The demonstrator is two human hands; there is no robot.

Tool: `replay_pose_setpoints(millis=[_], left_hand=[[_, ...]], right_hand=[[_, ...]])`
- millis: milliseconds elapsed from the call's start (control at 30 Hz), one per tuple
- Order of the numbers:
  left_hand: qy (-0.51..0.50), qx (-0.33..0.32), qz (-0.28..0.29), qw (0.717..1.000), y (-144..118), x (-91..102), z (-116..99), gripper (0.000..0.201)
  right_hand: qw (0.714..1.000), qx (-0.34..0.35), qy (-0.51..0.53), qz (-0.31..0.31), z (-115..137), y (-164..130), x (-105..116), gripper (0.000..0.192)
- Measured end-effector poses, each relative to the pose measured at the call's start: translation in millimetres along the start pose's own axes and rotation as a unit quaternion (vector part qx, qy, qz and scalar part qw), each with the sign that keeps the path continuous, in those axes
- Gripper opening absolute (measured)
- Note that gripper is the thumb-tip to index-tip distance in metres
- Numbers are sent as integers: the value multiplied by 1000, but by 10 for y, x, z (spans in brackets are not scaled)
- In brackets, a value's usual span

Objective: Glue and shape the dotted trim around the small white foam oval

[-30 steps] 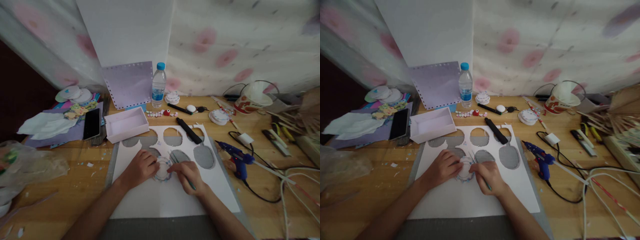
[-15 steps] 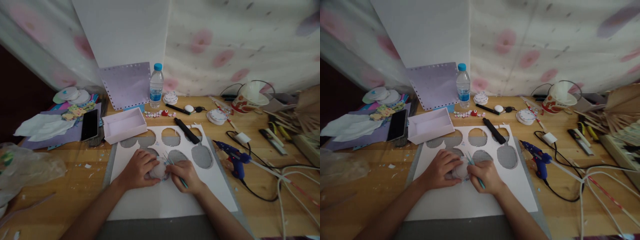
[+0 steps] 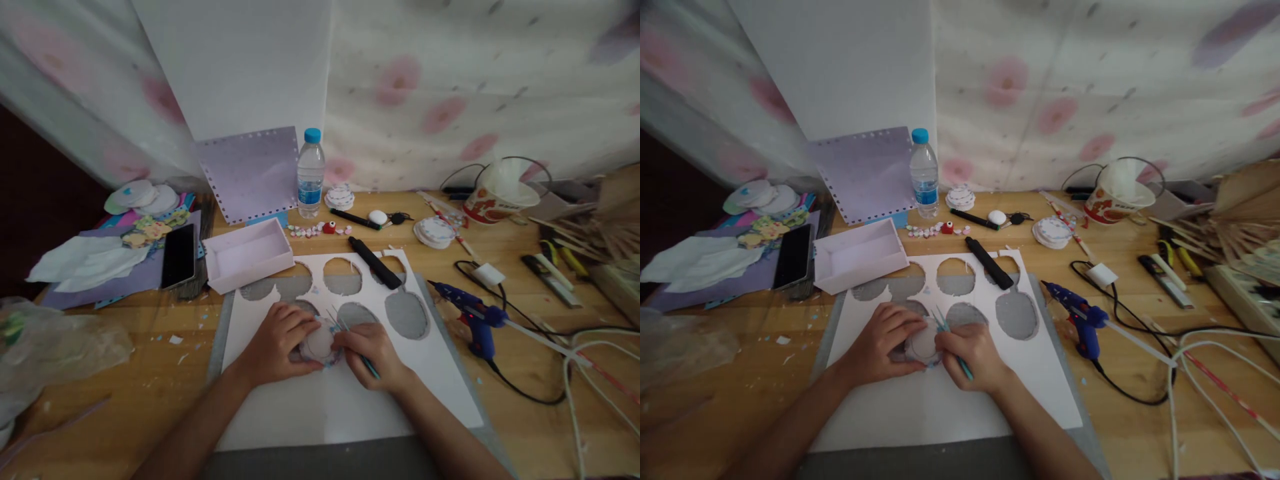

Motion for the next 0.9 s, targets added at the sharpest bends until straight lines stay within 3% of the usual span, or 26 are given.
replay_pose_setpoints(millis=[300,700,900], left_hand=[[-11,16,8,1000,-11,-20,46,51],[66,-48,8,997,-16,-46,-42,42],[79,-68,24,994,-48,-71,-122,34]], right_hand=[[1000,-1,5,-4,7,34,19,21],[985,-129,110,-30,-131,54,40,22],[980,-151,123,-35,-160,52,34,21]])
Point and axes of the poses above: each hand's wrist, its own y-axis towards the middle knuckle, its own x-axis out of the back of the hand, z = x × y, the point moved 7 cm from there along y, towards the middle knuckle, and after that the axes turned 4 degrees about x, right-handed, at the moved point
